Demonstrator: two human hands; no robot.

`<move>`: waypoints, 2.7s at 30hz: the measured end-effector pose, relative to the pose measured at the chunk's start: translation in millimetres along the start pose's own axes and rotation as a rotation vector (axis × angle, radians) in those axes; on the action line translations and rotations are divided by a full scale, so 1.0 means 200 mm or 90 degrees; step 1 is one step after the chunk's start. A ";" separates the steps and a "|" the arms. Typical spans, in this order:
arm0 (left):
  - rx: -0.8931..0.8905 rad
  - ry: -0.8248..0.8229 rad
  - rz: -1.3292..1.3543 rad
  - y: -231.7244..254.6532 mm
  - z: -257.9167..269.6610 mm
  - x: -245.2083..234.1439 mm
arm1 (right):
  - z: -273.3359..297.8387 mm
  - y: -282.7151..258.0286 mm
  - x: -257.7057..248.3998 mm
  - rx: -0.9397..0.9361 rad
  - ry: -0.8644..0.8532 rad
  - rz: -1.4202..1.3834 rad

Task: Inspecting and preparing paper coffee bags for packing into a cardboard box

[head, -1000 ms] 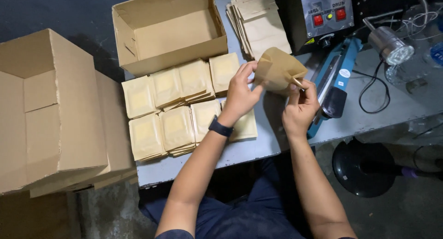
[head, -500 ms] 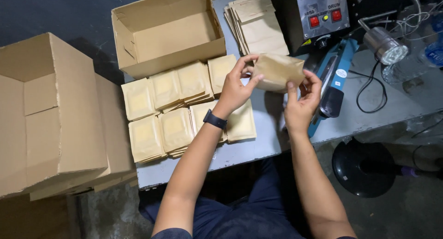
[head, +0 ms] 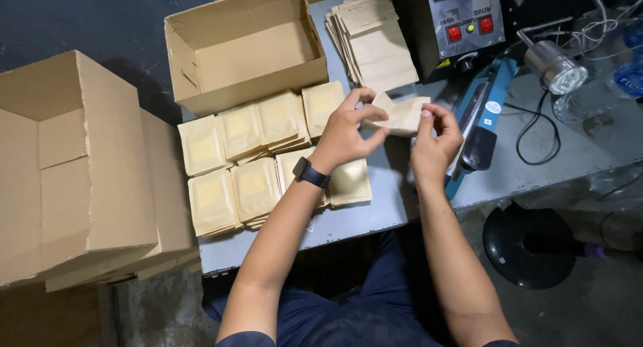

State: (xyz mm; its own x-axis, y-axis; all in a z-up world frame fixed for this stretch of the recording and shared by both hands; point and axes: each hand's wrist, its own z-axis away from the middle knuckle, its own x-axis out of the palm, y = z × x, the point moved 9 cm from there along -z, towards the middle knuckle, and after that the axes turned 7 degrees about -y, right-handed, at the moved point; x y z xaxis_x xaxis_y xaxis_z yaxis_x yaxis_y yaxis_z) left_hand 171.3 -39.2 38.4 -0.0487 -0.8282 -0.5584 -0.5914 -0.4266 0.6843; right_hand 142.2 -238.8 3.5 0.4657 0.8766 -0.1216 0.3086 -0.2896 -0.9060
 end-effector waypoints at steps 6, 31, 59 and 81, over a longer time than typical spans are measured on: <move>0.067 -0.085 -0.196 0.00 -0.05 0.08 | 0.10 -0.35 0.10 -0.319 -0.066 0.290; 0.155 -0.008 -0.281 0.17 -0.06 -0.16 | 0.16 -0.59 0.05 -0.382 -0.103 0.276; -0.099 0.125 -0.164 0.74 1.13 -1.17 | 1.09 -0.74 0.68 0.174 -0.609 -0.218; -0.102 0.278 -0.531 0.48 1.24 -2.50 | 1.42 -0.26 0.54 -0.122 -0.459 0.204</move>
State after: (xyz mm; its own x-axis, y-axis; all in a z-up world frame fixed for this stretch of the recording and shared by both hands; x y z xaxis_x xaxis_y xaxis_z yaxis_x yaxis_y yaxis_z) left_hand -61.3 424.3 266.9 0.6630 -0.2835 -0.6928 -0.1806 -0.9588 0.2195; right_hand -58.9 -20.3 -77.7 -0.0740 0.7528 -0.6541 0.4178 -0.5721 -0.7058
